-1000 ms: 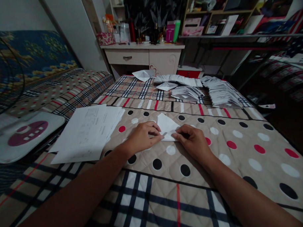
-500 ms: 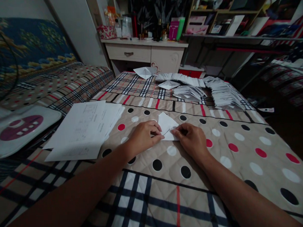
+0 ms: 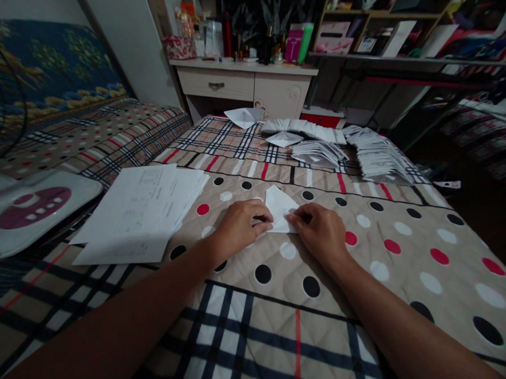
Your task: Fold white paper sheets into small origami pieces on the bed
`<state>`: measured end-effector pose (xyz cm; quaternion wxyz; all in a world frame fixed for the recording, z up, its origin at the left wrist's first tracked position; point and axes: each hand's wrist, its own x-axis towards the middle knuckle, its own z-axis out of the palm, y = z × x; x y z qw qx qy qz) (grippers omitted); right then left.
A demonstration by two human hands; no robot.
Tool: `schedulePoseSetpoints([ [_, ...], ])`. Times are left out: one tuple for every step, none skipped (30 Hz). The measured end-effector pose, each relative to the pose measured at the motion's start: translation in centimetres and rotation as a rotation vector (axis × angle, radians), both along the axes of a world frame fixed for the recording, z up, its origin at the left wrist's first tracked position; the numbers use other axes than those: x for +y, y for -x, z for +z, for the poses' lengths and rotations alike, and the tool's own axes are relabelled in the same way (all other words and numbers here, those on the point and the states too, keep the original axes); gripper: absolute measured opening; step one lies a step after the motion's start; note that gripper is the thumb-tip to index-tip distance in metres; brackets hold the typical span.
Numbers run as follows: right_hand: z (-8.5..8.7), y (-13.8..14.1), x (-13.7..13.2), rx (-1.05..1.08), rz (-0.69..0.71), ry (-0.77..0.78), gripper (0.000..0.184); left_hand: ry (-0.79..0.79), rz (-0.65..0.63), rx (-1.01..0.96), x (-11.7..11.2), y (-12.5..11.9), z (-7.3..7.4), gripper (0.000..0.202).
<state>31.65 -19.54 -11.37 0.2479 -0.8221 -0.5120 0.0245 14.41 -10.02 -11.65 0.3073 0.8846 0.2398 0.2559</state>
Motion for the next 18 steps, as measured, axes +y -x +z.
schedulePoseSetpoints([
  [-0.07, -0.02, 0.0, 0.002, 0.002, -0.01, 0.022, -0.009, -0.011, -0.006, 0.08, 0.01, -0.06, 0.011],
  [-0.14, -0.05, -0.01, 0.007, 0.006, -0.023, 0.022, -0.015, -0.024, -0.015, 0.17, 0.02, -0.11, 0.012],
  [-0.22, -0.08, -0.02, 0.013, 0.008, -0.036, 0.022, -0.019, -0.034, -0.022, 0.24, 0.01, -0.15, 0.013],
  [-0.28, -0.12, -0.03, 0.022, 0.01, -0.048, 0.022, -0.021, -0.04, -0.03, 0.31, 0.0, -0.17, 0.014],
  [-0.34, -0.15, -0.05, 0.032, 0.011, -0.057, 0.022, -0.024, -0.042, -0.033, 0.36, -0.01, -0.17, 0.015],
  [-0.38, -0.17, -0.07, 0.042, 0.011, -0.064, 0.022, -0.025, -0.041, -0.032, 0.39, -0.03, -0.16, 0.016],
  [-0.4, -0.18, -0.09, 0.05, 0.013, -0.07, 0.022, -0.027, -0.037, -0.028, 0.41, -0.05, -0.15, 0.016],
  [-0.41, -0.18, -0.11, 0.055, 0.015, -0.075, 0.022, -0.029, -0.035, -0.022, 0.41, -0.06, -0.14, 0.016],
  [-0.4, -0.17, -0.13, 0.055, 0.016, -0.077, 0.022, -0.03, -0.034, -0.018, 0.41, -0.07, -0.13, 0.016],
  [-0.39, -0.15, -0.14, 0.051, 0.015, -0.077, 0.022, -0.03, -0.034, -0.017, 0.41, -0.08, -0.14, 0.016],
  [-0.38, -0.13, -0.14, 0.044, 0.014, -0.076, 0.022, -0.029, -0.036, -0.018, 0.4, -0.09, -0.16, 0.015],
  [-0.37, -0.11, -0.13, 0.036, 0.012, -0.072, 0.021, -0.028, -0.036, -0.021, 0.39, -0.11, -0.2, 0.015],
  [-0.36, -0.08, -0.11, 0.027, 0.011, -0.066, 0.021, -0.027, -0.033, -0.024, 0.37, -0.13, -0.23, 0.014],
  [-0.36, -0.06, -0.09, 0.017, 0.01, -0.062, 0.021, -0.027, -0.027, -0.024, 0.35, -0.16, -0.27, 0.012],
  [-0.36, -0.04, -0.06, 0.007, 0.008, -0.059, 0.021, -0.029, -0.018, -0.022, 0.33, -0.21, -0.29, 0.01],
  [-0.35, -0.03, -0.04, -0.001, 0.005, -0.058, 0.022, -0.034, -0.009, -0.017, 0.31, -0.27, -0.3, 0.008],
  [-0.35, -0.02, -0.01, -0.009, 0.003, -0.056, 0.022, -0.039, 0.0, -0.011, 0.28, -0.34, -0.29, 0.005],
  [-0.35, 0.0, 0.02, -0.015, 0.001, -0.053, 0.022, -0.044, 0.01, -0.004, 0.24, -0.41, -0.25, 0.004],
])
